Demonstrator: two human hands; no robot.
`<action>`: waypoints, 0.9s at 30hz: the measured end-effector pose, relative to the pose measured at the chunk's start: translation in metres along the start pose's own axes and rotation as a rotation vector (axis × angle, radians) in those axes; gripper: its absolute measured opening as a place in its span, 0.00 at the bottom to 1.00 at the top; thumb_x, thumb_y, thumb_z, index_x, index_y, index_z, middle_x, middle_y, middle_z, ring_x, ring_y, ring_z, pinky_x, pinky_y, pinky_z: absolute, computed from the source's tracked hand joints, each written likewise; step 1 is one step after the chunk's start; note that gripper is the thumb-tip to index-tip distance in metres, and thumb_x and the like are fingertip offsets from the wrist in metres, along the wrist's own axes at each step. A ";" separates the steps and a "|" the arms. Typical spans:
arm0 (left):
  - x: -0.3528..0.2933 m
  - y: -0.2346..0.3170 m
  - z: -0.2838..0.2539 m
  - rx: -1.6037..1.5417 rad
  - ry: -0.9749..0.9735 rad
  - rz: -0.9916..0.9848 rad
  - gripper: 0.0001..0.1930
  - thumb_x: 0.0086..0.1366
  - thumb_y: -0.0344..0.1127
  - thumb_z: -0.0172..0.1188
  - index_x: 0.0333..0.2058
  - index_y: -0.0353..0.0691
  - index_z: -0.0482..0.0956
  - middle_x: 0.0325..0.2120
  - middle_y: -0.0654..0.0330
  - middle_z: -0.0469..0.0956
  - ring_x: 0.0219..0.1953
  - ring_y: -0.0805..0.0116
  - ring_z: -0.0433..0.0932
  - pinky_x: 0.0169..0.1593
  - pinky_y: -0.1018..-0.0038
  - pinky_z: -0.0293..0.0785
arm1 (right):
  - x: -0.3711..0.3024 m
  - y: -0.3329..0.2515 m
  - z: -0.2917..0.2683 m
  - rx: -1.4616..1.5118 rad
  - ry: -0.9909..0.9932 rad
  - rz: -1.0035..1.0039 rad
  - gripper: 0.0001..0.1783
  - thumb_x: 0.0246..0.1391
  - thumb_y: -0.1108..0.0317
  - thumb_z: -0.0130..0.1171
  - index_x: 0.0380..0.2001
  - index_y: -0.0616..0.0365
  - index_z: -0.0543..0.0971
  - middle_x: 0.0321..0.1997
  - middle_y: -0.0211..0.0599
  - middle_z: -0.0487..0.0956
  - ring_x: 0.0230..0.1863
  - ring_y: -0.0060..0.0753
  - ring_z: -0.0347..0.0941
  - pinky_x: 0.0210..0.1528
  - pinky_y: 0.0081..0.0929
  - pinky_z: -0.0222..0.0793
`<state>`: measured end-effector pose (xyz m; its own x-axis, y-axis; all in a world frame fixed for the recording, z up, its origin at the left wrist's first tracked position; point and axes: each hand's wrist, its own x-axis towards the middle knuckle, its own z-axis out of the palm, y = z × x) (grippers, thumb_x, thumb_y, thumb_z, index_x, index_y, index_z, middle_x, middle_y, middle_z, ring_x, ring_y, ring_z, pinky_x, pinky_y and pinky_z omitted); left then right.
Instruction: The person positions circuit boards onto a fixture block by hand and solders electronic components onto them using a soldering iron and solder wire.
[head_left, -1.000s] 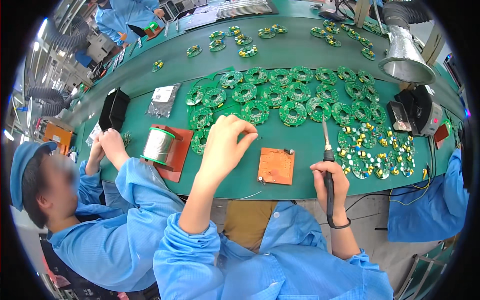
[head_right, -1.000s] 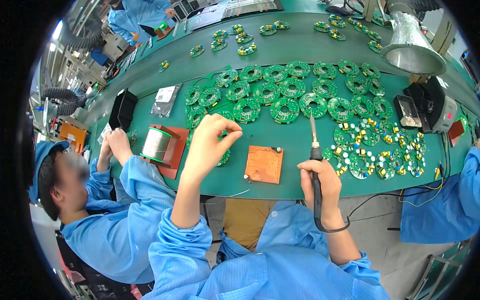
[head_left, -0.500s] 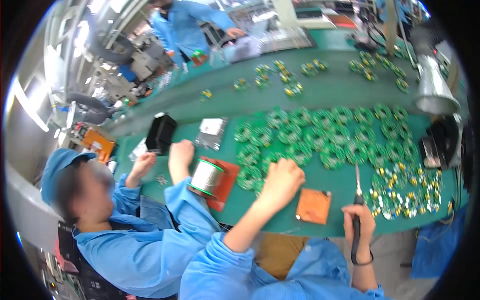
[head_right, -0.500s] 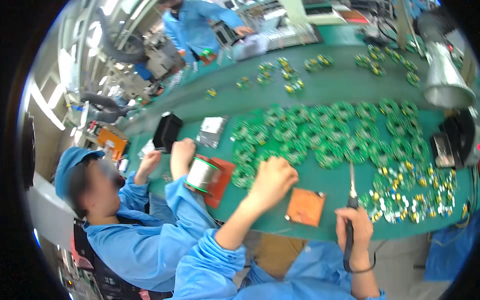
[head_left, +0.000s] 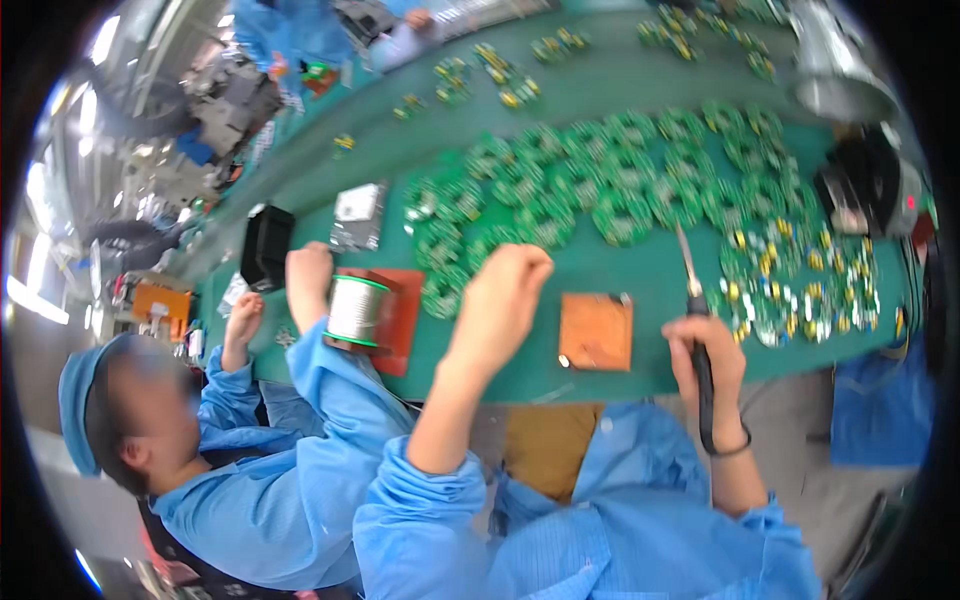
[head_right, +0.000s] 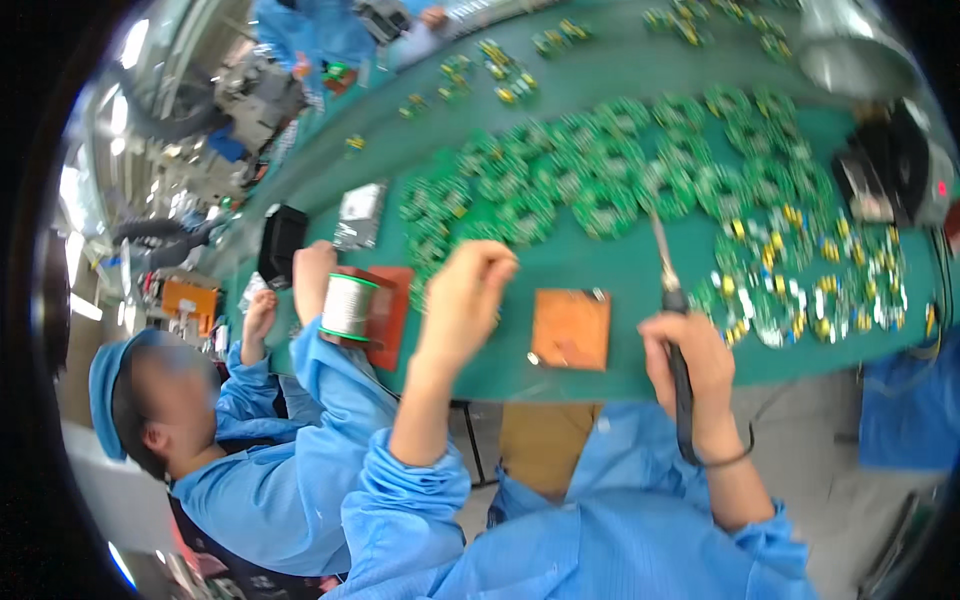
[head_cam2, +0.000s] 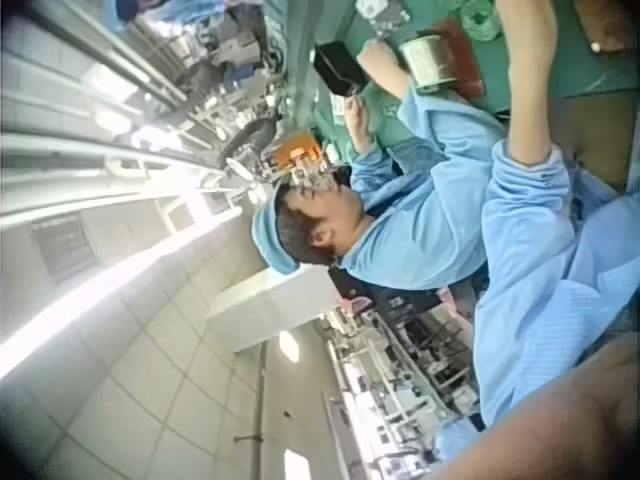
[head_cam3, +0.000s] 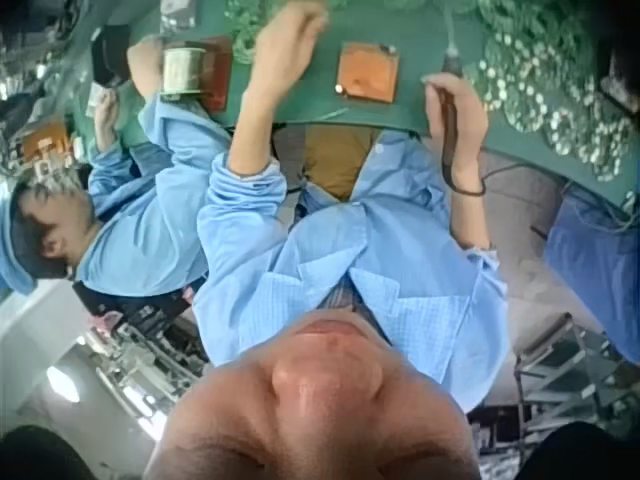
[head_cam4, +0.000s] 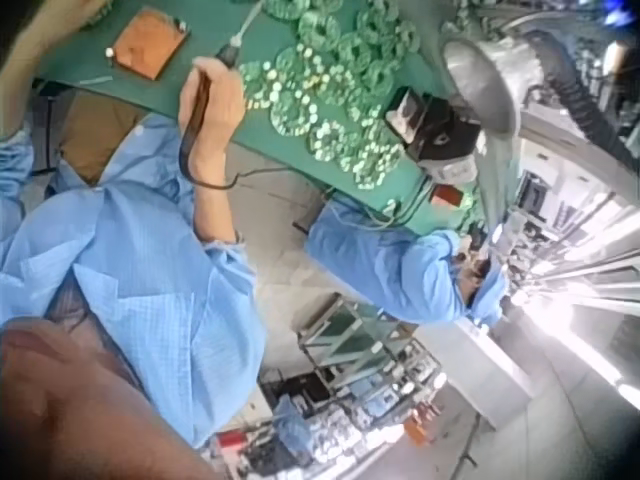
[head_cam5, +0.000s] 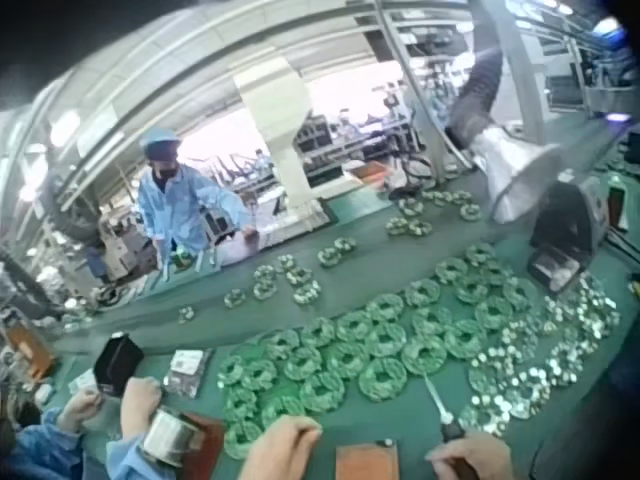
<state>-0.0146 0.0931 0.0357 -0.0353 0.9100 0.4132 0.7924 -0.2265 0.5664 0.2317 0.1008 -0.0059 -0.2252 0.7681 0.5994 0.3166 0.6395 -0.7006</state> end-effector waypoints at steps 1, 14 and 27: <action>-0.005 0.003 -0.005 -0.092 0.014 0.041 0.04 0.59 0.26 0.58 0.34 0.36 0.74 0.30 0.53 0.75 0.31 0.57 0.76 0.33 0.69 0.73 | -0.001 0.001 0.001 0.032 0.008 0.016 0.06 0.50 0.80 0.56 0.31 0.58 0.76 0.27 0.31 0.75 0.24 0.23 0.66 0.28 0.19 0.63; -0.021 0.019 -0.006 -0.061 -0.323 0.220 0.08 0.50 0.23 0.64 0.31 0.38 0.80 0.29 0.61 0.78 0.33 0.65 0.76 0.35 0.72 0.73 | 0.000 0.004 -0.001 0.027 -0.016 -0.043 0.11 0.47 0.83 0.55 0.35 0.57 0.74 0.30 0.35 0.77 0.24 0.24 0.67 0.29 0.19 0.64; -0.017 0.026 -0.012 0.003 -0.467 0.189 0.09 0.52 0.21 0.62 0.31 0.35 0.71 0.29 0.56 0.74 0.35 0.57 0.76 0.36 0.68 0.74 | 0.002 0.006 -0.001 0.021 0.004 -0.061 0.11 0.46 0.81 0.58 0.33 0.56 0.75 0.28 0.31 0.77 0.22 0.24 0.67 0.25 0.20 0.64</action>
<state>-0.0005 0.0676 0.0515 0.3846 0.9116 0.1449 0.7603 -0.4019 0.5103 0.2344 0.1059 -0.0083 -0.2397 0.7277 0.6427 0.2833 0.6856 -0.6706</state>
